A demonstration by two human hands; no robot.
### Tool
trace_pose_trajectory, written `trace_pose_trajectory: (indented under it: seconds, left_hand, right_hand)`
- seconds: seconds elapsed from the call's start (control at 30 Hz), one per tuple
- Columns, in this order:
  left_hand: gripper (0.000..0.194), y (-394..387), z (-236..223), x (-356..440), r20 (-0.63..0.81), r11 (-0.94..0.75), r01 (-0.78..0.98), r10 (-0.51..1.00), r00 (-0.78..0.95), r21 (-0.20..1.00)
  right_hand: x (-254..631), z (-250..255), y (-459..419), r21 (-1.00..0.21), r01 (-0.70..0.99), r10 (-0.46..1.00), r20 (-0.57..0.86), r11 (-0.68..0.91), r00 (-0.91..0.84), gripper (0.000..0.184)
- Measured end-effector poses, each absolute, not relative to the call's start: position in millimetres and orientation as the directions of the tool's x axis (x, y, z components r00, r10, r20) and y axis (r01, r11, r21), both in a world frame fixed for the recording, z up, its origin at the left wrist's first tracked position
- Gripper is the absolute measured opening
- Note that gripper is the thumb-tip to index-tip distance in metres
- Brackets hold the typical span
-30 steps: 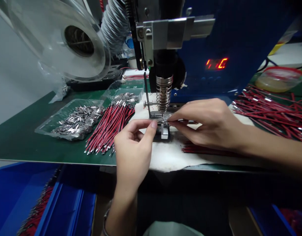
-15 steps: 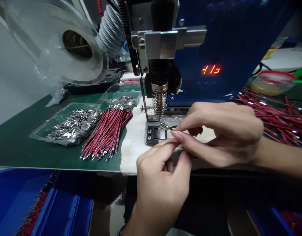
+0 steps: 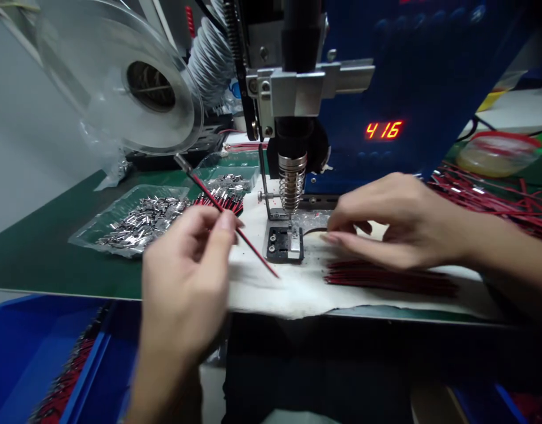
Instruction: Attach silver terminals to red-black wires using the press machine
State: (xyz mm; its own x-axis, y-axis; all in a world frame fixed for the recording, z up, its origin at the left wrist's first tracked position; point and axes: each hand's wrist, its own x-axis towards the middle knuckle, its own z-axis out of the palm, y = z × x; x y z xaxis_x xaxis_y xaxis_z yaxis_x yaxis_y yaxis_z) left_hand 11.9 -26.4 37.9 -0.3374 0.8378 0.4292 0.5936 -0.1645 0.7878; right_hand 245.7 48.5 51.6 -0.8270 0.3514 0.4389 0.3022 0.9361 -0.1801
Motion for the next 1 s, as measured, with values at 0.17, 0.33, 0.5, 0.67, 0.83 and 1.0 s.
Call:
trace_pose_trajectory:
  seconds: [0.17, 0.33, 0.5, 0.67, 0.83, 1.0]
  left_hand:
    - [0.034, 18, 51, -38, 0.405, -0.032, 0.966, 0.911, -0.077, 0.256]
    - [0.036, 45, 47, -47, 0.233, -0.054, 0.999, 0.971, 0.05, 0.009]
    - [0.039, 50, 44, -46, 0.235, -0.045, 0.998, 0.97, 0.053, -0.039]
    - [0.047, 46, 47, -44, 0.24, 0.001, 1.0, 0.971, -0.007, 0.026]
    - [0.055, 44, 57, -70, 0.333, 0.13, 0.99, 0.933, -0.138, 0.046]
    - [0.05, 44, 65, -122, 0.327, 0.232, 0.973, 0.919, -0.219, 0.0]
  right_hand:
    - [254, 56, 55, -0.201, 0.459, 0.474, 0.031, 0.866, -0.88, 0.014]
    - [252, 54, 52, -0.236, 0.495, 0.487, -0.094, 0.836, -0.868, 0.009]
    - [250, 51, 54, -0.268, 0.505, 0.487, -0.133, 0.821, -0.863, 0.013]
    - [251, 52, 55, -0.287, 0.505, 0.489, -0.132, 0.814, -0.862, 0.013]
    - [252, 52, 58, -0.325, 0.483, 0.478, -0.101, 0.813, -0.872, 0.015]
    - [254, 51, 60, -0.271, 0.498, 0.504, -0.052, 0.823, -0.862, 0.013]
